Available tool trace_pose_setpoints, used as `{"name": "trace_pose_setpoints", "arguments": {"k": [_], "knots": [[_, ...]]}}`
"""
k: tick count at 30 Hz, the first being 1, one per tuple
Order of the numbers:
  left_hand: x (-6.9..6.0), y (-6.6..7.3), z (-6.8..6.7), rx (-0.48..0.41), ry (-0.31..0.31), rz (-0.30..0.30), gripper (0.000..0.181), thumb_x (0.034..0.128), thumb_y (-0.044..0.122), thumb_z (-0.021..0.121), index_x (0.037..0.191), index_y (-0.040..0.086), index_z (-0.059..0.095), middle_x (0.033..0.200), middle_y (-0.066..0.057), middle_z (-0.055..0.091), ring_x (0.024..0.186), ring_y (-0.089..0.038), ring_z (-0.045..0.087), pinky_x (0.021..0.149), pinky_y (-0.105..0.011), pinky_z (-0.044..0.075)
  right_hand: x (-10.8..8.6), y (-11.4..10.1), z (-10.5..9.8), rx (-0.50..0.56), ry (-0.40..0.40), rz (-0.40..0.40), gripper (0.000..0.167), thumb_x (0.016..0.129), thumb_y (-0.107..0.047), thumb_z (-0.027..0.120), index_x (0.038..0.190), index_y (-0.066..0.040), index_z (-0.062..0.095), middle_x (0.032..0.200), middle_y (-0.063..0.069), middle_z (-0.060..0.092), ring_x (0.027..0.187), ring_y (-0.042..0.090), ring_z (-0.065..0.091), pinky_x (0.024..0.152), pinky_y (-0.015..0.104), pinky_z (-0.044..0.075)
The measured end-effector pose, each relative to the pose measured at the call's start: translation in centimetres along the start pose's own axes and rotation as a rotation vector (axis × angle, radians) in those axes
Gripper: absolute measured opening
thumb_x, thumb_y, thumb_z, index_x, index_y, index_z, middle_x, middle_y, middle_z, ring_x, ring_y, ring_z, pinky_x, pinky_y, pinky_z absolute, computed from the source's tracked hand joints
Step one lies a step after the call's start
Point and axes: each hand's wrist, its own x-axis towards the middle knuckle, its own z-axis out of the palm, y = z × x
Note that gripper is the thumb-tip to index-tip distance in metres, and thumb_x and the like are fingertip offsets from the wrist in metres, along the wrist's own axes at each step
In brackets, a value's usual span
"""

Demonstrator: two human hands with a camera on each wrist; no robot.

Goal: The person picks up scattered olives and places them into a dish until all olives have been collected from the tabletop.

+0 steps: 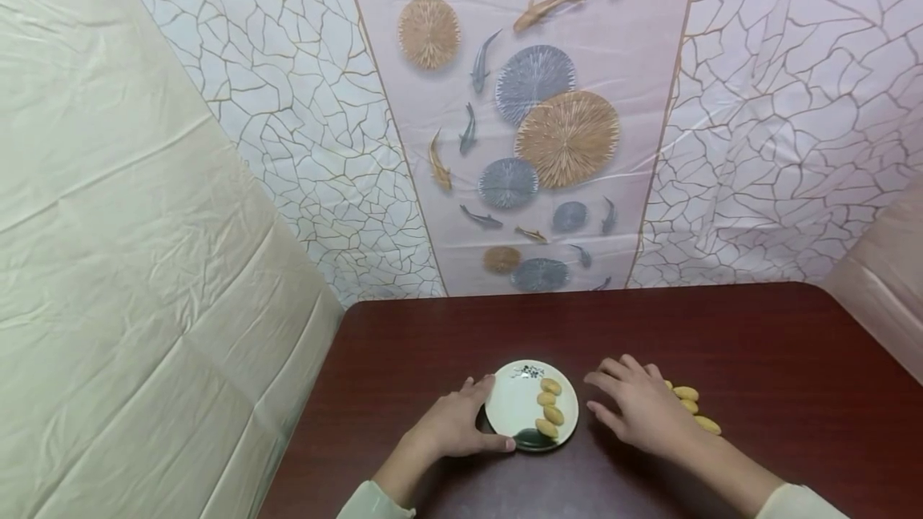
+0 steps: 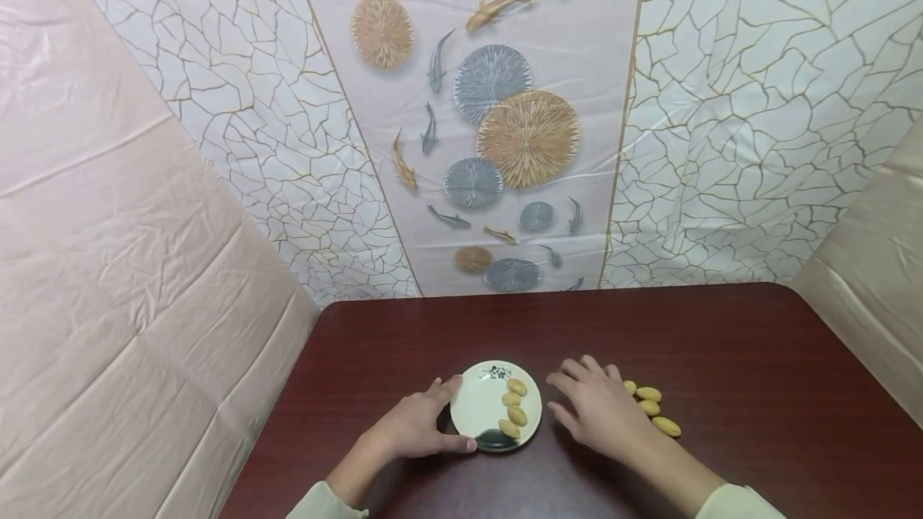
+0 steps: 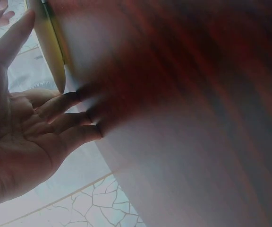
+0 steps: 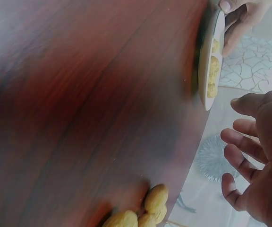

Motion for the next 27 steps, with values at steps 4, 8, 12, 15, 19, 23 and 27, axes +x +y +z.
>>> {"name": "trace_pose_setpoints", "arguments": {"k": [4,8,12,15,19,23,27], "knots": [[0.0,0.0,0.0,0.003,0.001,0.000,0.118,0.0838,0.070,0.087,0.174,0.012,0.037,0.172,-0.024,0.047,0.160,-0.044,0.046,0.124,-0.064,0.047,-0.5,0.5,-0.1,-0.002,0.000,0.010,0.028,0.089,-0.027,0.093,0.114,-0.022,0.081,0.109,-0.006,0.073,0.099,0.019,0.061,0.072,0.040,0.044],[0.0,0.1,-0.1,0.004,0.000,0.000,0.118,0.0837,0.069,0.087,0.173,0.011,0.037,0.172,-0.023,0.047,0.160,-0.044,0.046,0.124,-0.065,0.047,-1.0,0.9,-0.3,-0.013,0.010,0.007,0.029,0.087,-0.026,0.094,0.113,-0.020,0.082,0.109,-0.005,0.073,0.098,0.019,0.061,0.071,0.037,0.041],[-0.1,0.1,-0.2,0.006,0.000,0.001,0.118,0.0835,0.068,0.088,0.173,0.011,0.037,0.172,-0.022,0.048,0.160,-0.044,0.046,0.124,-0.065,0.047,-1.6,1.4,-0.3,-0.033,0.010,0.016,0.030,0.086,-0.028,0.094,0.112,-0.018,0.082,0.108,-0.004,0.073,0.097,0.019,0.061,0.070,0.039,0.044],[0.0,0.2,-0.1,0.009,0.000,0.001,0.117,0.0834,0.068,0.088,0.173,0.011,0.038,0.173,-0.019,0.048,0.160,-0.044,0.046,0.124,-0.064,0.047,-2.1,1.8,-0.5,-0.035,0.002,0.033,0.030,0.086,-0.027,0.095,0.112,-0.017,0.082,0.108,-0.004,0.074,0.096,0.019,0.061,0.070,0.041,0.045],[0.0,0.1,0.0,0.016,0.001,0.003,0.118,0.0832,0.068,0.088,0.173,0.011,0.038,0.174,-0.014,0.048,0.161,-0.043,0.045,0.125,-0.062,0.046,-2.6,2.3,-0.5,-0.041,0.000,0.051,0.030,0.086,-0.027,0.095,0.112,-0.018,0.083,0.107,-0.004,0.074,0.096,0.018,0.060,0.070,0.040,0.043],[0.0,0.1,0.0,0.015,0.005,0.003,0.118,0.0828,0.068,0.088,0.173,0.011,0.038,0.174,-0.014,0.048,0.161,-0.043,0.046,0.125,-0.063,0.047,-2.9,2.7,-0.5,-0.054,0.001,0.062,0.030,0.086,-0.028,0.095,0.111,-0.018,0.083,0.106,-0.004,0.074,0.096,0.018,0.059,0.071,0.040,0.042],[0.0,0.1,-0.1,0.009,0.007,0.003,0.118,0.0828,0.069,0.088,0.173,0.012,0.038,0.173,-0.015,0.049,0.161,-0.043,0.046,0.125,-0.063,0.047,-3.2,3.0,-0.5,-0.063,0.000,0.071,0.030,0.085,-0.028,0.095,0.110,-0.017,0.082,0.105,-0.004,0.073,0.096,0.019,0.059,0.071,0.041,0.041]]}}
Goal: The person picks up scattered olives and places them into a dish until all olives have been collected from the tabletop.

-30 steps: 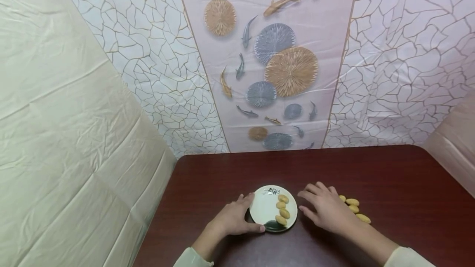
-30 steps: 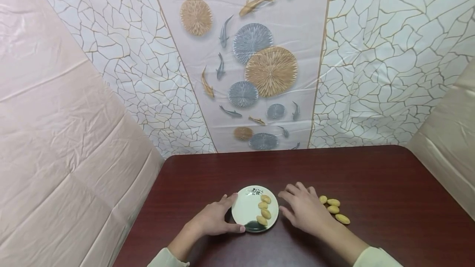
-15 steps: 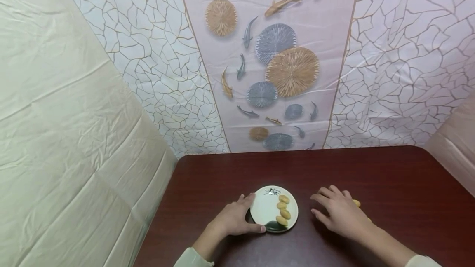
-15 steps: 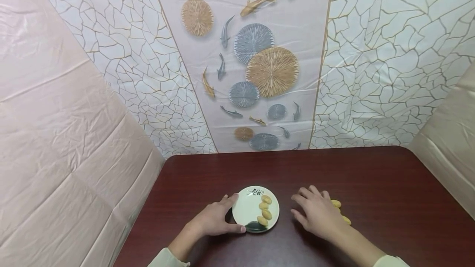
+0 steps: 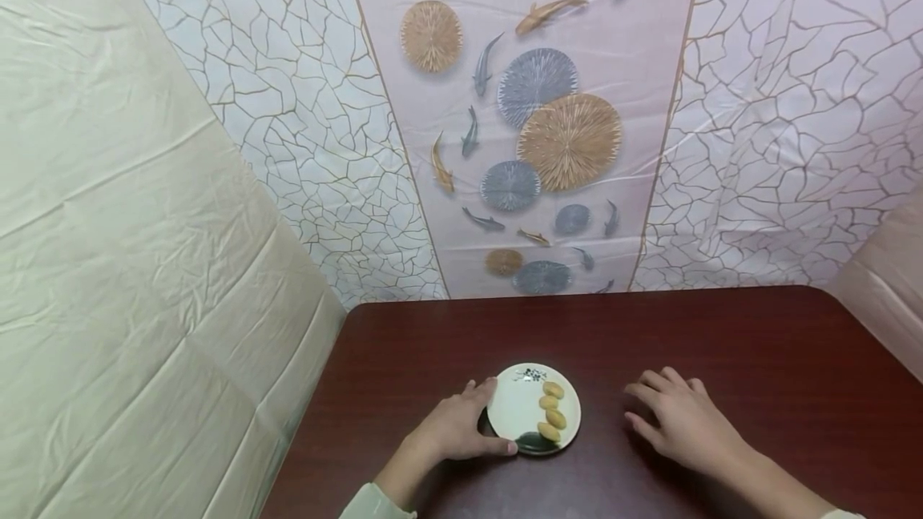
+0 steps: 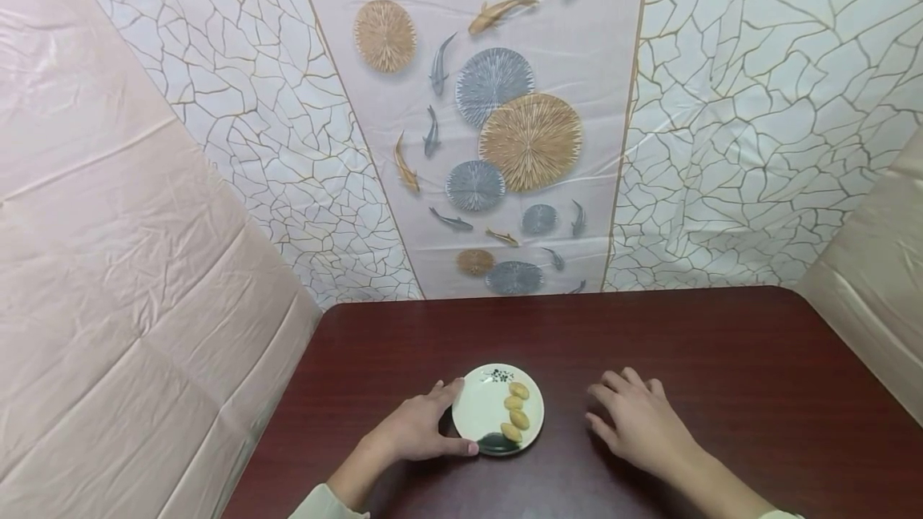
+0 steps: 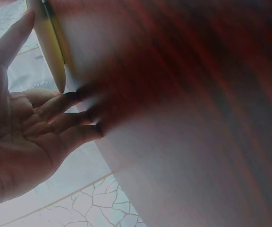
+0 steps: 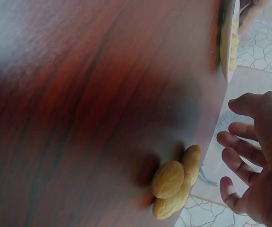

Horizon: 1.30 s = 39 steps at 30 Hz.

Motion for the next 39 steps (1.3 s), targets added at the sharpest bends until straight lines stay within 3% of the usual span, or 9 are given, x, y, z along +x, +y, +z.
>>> {"name": "trace_pose_setpoints", "arguments": {"k": [17,26,35,39], "knots": [[-0.1,-0.1,0.2,-0.002,-0.011,-0.011,0.117,0.0833,0.070,0.087,0.173,0.013,0.038,0.174,-0.014,0.048,0.162,-0.041,0.045,0.124,-0.062,0.047,-1.0,2.4,1.4,-0.059,-0.086,0.091,0.030,0.087,-0.029,0.093,0.111,-0.016,0.081,0.110,0.001,0.070,0.098,0.025,0.058,0.070,0.045,0.040],[-0.1,-0.1,0.2,-0.001,-0.005,-0.004,0.117,0.0831,0.070,0.087,0.173,0.014,0.037,0.174,-0.013,0.048,0.162,-0.042,0.045,0.124,-0.064,0.047,-1.0,3.1,1.8,-0.107,-0.068,0.103,0.029,0.085,-0.028,0.093,0.108,-0.014,0.080,0.114,0.006,0.068,0.101,0.031,0.060,0.071,0.053,0.045],[0.0,-0.2,0.1,0.006,-0.001,0.001,0.117,0.0835,0.070,0.087,0.174,0.014,0.037,0.174,-0.015,0.048,0.161,-0.043,0.046,0.124,-0.064,0.048,-1.1,3.4,1.9,-0.110,0.013,0.057,0.019,0.081,-0.024,0.094,0.088,-0.022,0.077,0.104,0.003,0.059,0.094,0.028,0.055,0.068,0.048,0.041],[0.0,-0.2,0.1,0.003,0.000,0.000,0.117,0.0835,0.070,0.087,0.174,0.014,0.037,0.174,-0.015,0.048,0.161,-0.043,0.046,0.124,-0.064,0.047,-1.2,3.3,1.9,-0.125,-0.002,0.064,0.018,0.082,-0.024,0.094,0.087,-0.022,0.077,0.098,0.000,0.059,0.091,0.025,0.054,0.069,0.050,0.042]]}}
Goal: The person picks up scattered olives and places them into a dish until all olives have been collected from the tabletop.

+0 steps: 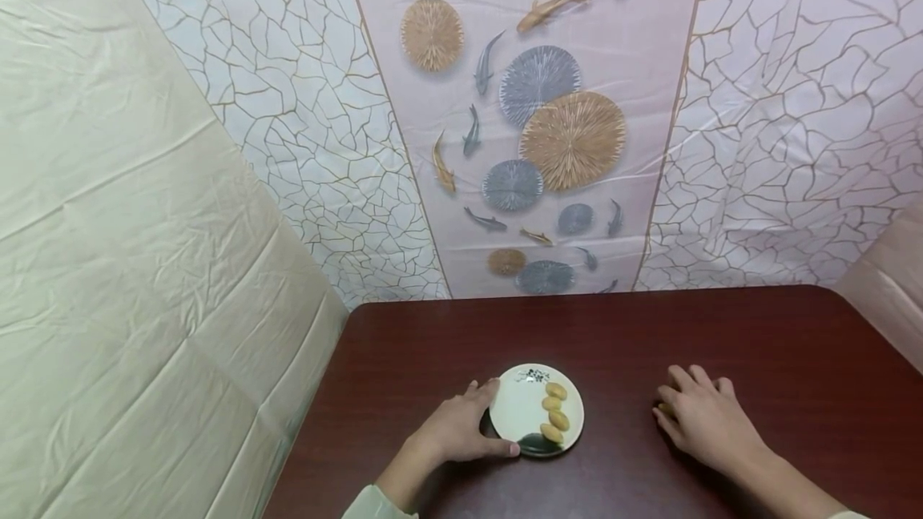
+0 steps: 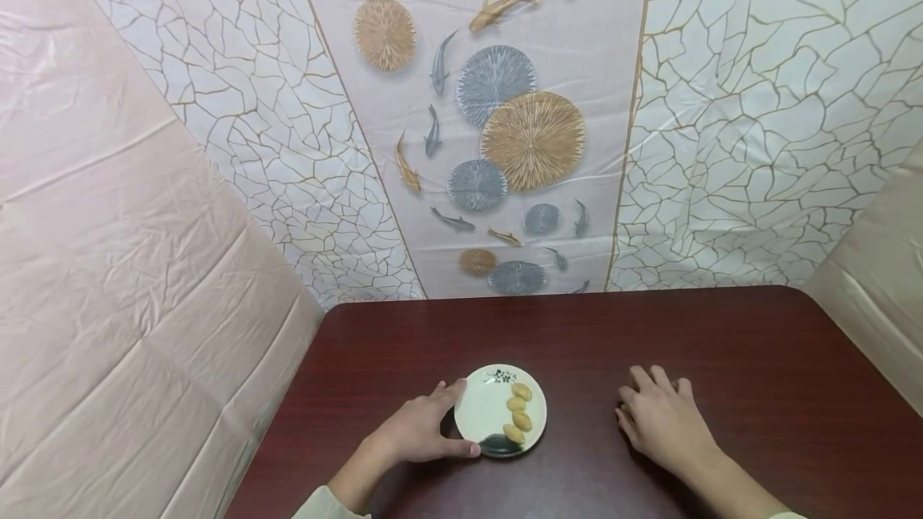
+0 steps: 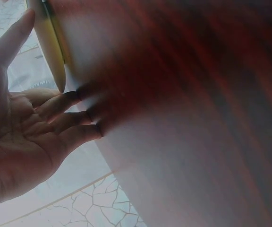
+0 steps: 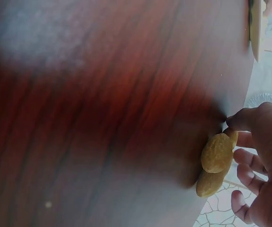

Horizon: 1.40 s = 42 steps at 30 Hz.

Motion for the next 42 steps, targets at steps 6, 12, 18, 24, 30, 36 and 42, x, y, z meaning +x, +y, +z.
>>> {"name": "trace_pose_setpoints", "arguments": {"k": [6,12,18,24,30,36,42], "knots": [[0.0,0.0,0.0,0.002,-0.003,0.001,0.118,0.0838,0.070,0.087,0.173,0.012,0.037,0.174,-0.015,0.047,0.161,-0.043,0.045,0.124,-0.065,0.046,-0.1,0.0,-0.3,-0.008,-0.045,0.014,0.019,0.084,-0.029,0.092,0.089,-0.022,0.075,0.098,-0.001,0.062,0.092,0.025,0.057,0.073,0.056,0.044],[0.0,0.1,0.0,0.005,-0.006,0.003,0.118,0.0839,0.070,0.087,0.173,0.012,0.037,0.175,-0.012,0.046,0.162,-0.042,0.044,0.125,-0.065,0.046,-0.3,0.0,-0.5,-0.003,-0.063,0.017,0.021,0.082,-0.023,0.092,0.093,-0.021,0.075,0.097,-0.001,0.063,0.091,0.024,0.056,0.072,0.055,0.044],[0.0,0.1,0.0,-0.002,-0.013,0.001,0.117,0.0845,0.070,0.086,0.174,0.012,0.037,0.175,-0.011,0.047,0.162,-0.042,0.044,0.125,-0.065,0.045,-0.1,-0.2,-0.5,-0.021,-0.041,-0.008,0.021,0.082,-0.020,0.093,0.088,-0.021,0.073,0.092,-0.003,0.062,0.087,0.022,0.055,0.070,0.052,0.045],[-0.1,0.1,-0.1,-0.006,-0.017,-0.004,0.116,0.0846,0.069,0.086,0.174,0.013,0.037,0.175,-0.011,0.046,0.162,-0.042,0.044,0.125,-0.067,0.045,0.1,-0.6,-0.2,-0.017,0.033,-0.052,0.020,0.080,-0.021,0.092,0.085,-0.021,0.072,0.092,-0.003,0.063,0.089,0.023,0.057,0.071,0.053,0.047],[0.0,0.0,-0.1,-0.006,-0.013,-0.005,0.117,0.0843,0.070,0.086,0.174,0.014,0.036,0.175,-0.013,0.046,0.162,-0.042,0.043,0.125,-0.068,0.044,0.4,-0.9,-0.1,-0.009,0.140,-0.109,0.021,0.077,-0.022,0.091,0.085,-0.023,0.072,0.089,-0.006,0.061,0.088,0.021,0.055,0.070,0.048,0.043],[0.0,0.0,-0.1,-0.013,-0.013,-0.009,0.117,0.0841,0.070,0.087,0.174,0.015,0.036,0.175,-0.013,0.046,0.163,-0.042,0.043,0.125,-0.069,0.043,0.9,-1.5,-0.1,0.017,0.214,-0.161,0.024,0.074,-0.022,0.092,0.089,-0.023,0.073,0.087,-0.007,0.062,0.086,0.020,0.055,0.068,0.042,0.039],[0.0,0.1,-0.1,-0.008,-0.013,-0.015,0.117,0.0842,0.070,0.087,0.174,0.015,0.036,0.174,-0.017,0.047,0.162,-0.042,0.044,0.125,-0.066,0.045,1.4,-2.5,-0.2,0.038,0.213,-0.174,0.024,0.075,-0.023,0.092,0.090,-0.024,0.073,0.088,-0.009,0.064,0.087,0.019,0.057,0.070,0.042,0.040]]}}
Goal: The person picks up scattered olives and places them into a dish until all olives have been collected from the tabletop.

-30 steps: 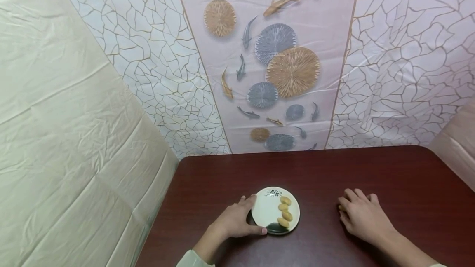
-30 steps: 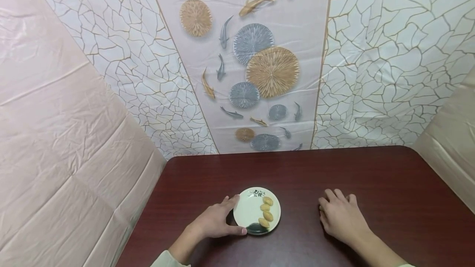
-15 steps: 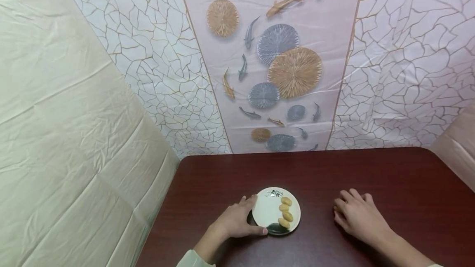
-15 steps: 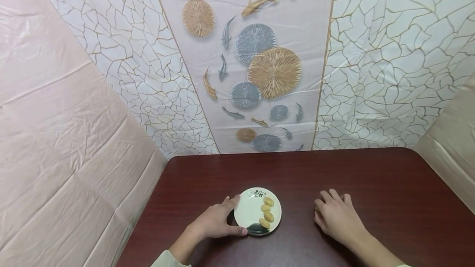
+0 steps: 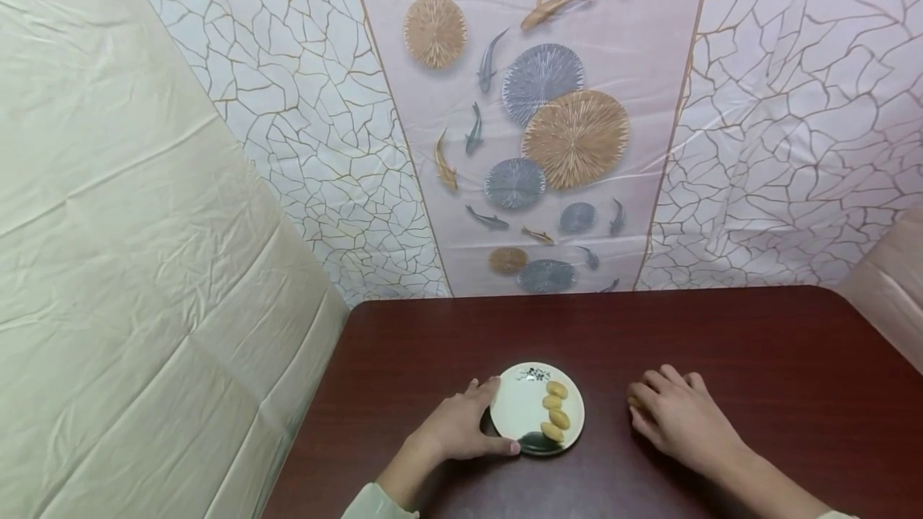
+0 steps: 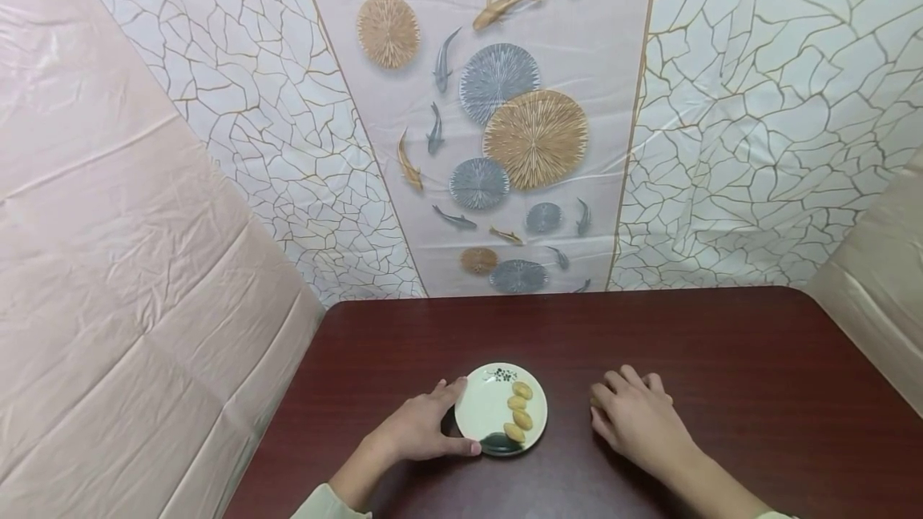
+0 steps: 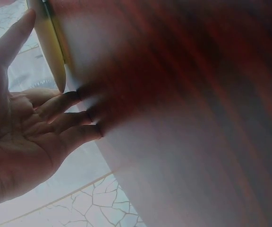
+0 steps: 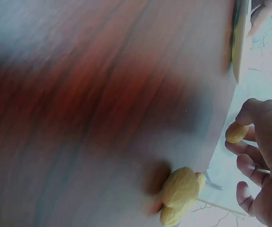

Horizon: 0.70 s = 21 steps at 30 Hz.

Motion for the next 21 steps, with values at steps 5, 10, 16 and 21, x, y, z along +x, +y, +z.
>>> {"name": "trace_pose_setpoints", "arguments": {"k": [5,10,16,21], "knots": [[-0.1,0.0,0.1,0.002,-0.002,-0.001,0.117,0.0843,0.071,0.086,0.174,0.014,0.036,0.174,-0.018,0.046,0.162,-0.042,0.044,0.125,-0.065,0.046,0.5,-0.8,-0.1,0.029,-0.012,0.006,0.024,0.075,-0.023,0.093,0.092,-0.024,0.075,0.091,-0.009,0.065,0.087,0.017,0.056,0.070,0.042,0.041],[-0.2,0.0,0.1,-0.003,-0.002,0.001,0.118,0.0841,0.070,0.087,0.174,0.013,0.036,0.174,-0.019,0.046,0.162,-0.043,0.044,0.125,-0.065,0.045,1.1,-1.7,-0.2,0.058,-0.005,-0.008,0.026,0.075,-0.023,0.093,0.095,-0.024,0.076,0.093,-0.009,0.064,0.088,0.016,0.055,0.070,0.039,0.040],[-0.2,0.1,-0.1,-0.007,-0.005,-0.003,0.117,0.0842,0.070,0.087,0.174,0.013,0.036,0.173,-0.021,0.046,0.161,-0.043,0.045,0.125,-0.065,0.045,2.0,-3.1,-0.4,0.083,-0.033,-0.046,0.025,0.079,-0.025,0.094,0.099,-0.023,0.079,0.094,-0.010,0.063,0.087,0.012,0.053,0.070,0.033,0.035],[0.0,0.0,0.0,-0.004,-0.013,-0.011,0.118,0.0838,0.071,0.087,0.174,0.014,0.036,0.173,-0.021,0.046,0.162,-0.043,0.044,0.126,-0.064,0.045,2.6,-4.2,-0.1,0.119,-0.039,-0.089,0.027,0.081,-0.027,0.096,0.102,-0.024,0.079,0.095,-0.013,0.061,0.089,0.009,0.051,0.072,0.030,0.034]]}}
